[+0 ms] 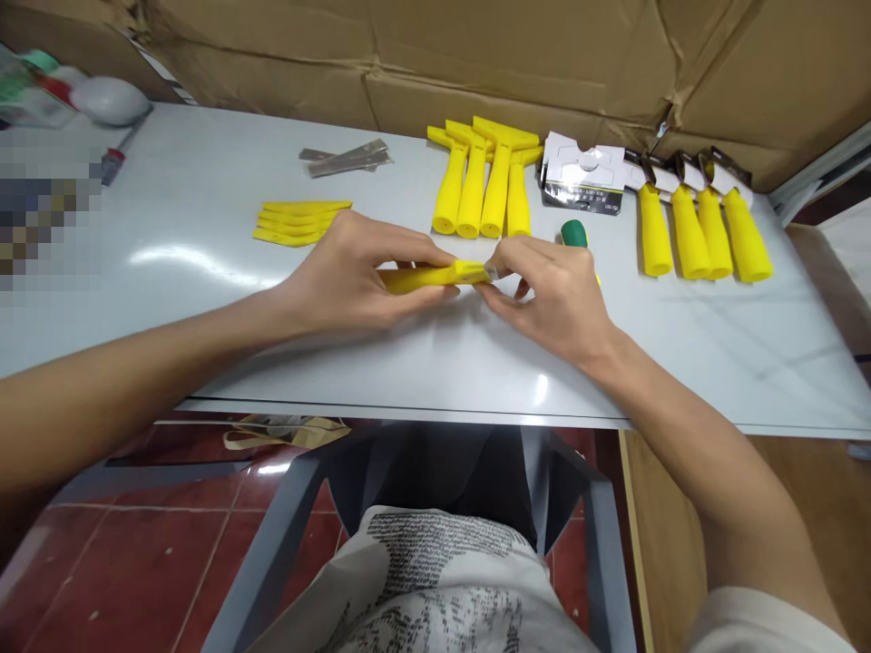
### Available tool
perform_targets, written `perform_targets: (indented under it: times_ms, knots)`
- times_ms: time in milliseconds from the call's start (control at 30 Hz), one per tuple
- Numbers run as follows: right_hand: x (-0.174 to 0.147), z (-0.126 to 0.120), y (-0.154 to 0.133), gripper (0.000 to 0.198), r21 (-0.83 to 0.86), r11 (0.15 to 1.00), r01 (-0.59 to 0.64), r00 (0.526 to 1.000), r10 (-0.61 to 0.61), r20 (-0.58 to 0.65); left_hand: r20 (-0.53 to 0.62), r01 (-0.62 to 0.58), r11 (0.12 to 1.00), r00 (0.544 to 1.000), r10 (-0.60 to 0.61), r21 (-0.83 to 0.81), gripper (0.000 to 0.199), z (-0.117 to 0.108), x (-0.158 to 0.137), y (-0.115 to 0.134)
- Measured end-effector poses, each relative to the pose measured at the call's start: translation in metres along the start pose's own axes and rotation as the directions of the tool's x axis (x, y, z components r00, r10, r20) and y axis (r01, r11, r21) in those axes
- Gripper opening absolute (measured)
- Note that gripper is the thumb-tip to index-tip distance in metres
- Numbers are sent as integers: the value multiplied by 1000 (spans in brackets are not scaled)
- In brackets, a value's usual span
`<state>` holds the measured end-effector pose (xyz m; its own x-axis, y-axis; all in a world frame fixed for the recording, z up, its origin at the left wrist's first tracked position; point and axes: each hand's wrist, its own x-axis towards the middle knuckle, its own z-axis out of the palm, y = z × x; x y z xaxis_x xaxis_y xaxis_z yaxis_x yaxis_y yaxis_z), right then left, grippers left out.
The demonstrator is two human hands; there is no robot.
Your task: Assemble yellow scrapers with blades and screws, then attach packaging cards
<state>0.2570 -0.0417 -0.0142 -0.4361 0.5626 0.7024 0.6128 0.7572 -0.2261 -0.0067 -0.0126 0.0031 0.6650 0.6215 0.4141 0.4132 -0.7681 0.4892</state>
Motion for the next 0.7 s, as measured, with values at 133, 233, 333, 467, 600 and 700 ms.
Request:
perform_targets:
  times_ms: [133,233,333,467,600,700]
  knots:
    - [-7,2,2,13,-268,958,98,988,-60,145,21,-190,963,982,189,193,30,9,-4,-11]
    - [-13,8,1,14,-351,921,166,983,-127,133,-28,-344,821,916,399,454,25,18,-6,-20]
    - [-16,15,-2,17,-359,910,208,978,-201,55,-35,-351,694,879,475,629,23,26,-8,-25]
    - [-10,13,-5,23,-273,928,252,968,-238,84,-59,-350,690,867,494,633,28,30,-7,-33]
    - [4,-13,2,24,-180,973,145,985,-125,120,-81,-358,649,835,545,672,28,33,-2,-50]
    - [14,-38,15,24,-299,944,-139,990,130,-47,-55,-394,600,804,591,696,29,34,2,-61]
